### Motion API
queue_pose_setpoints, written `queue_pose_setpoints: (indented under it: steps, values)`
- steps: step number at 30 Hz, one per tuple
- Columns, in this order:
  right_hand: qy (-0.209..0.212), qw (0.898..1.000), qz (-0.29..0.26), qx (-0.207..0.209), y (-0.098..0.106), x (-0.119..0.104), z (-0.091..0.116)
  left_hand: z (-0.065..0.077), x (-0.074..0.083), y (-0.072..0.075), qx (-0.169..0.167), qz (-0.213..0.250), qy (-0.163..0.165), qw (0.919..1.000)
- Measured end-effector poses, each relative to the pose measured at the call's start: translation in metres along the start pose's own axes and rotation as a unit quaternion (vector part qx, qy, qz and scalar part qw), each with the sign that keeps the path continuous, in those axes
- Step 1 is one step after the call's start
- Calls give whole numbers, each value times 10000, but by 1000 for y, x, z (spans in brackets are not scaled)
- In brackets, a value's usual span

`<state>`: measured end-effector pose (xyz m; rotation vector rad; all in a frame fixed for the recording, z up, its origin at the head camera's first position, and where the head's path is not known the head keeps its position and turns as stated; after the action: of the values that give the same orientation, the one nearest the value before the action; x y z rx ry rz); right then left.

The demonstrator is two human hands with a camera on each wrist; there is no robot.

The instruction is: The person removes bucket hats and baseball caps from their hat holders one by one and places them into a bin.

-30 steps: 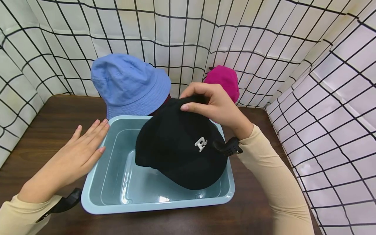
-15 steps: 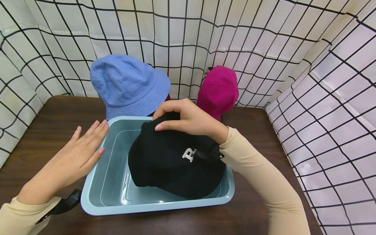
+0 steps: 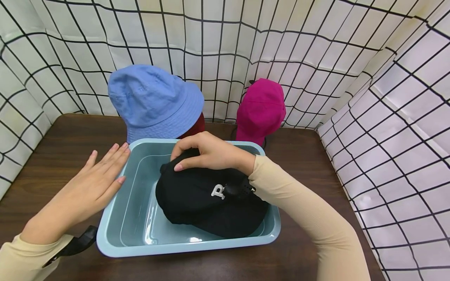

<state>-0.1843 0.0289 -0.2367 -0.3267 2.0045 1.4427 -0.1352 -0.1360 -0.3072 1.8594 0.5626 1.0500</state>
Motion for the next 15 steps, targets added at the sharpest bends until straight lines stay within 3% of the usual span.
queue_pose_setpoints:
  steps: [15]
  values:
    - [-399,9944,38,-979,-50,24,-10,0,0,0,-18,-8,17,10000]
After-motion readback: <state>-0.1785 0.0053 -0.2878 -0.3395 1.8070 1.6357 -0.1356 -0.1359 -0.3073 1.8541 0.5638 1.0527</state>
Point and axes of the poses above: each hand's wrist, its own z-axis away from the middle knuckle, its own y-axis out of the back of the hand, x = y × z, the point moved 9 cm from there along -z, towards the middle knuckle, and after that the axes turned 15 degrees about z, right-handed, at the moved point
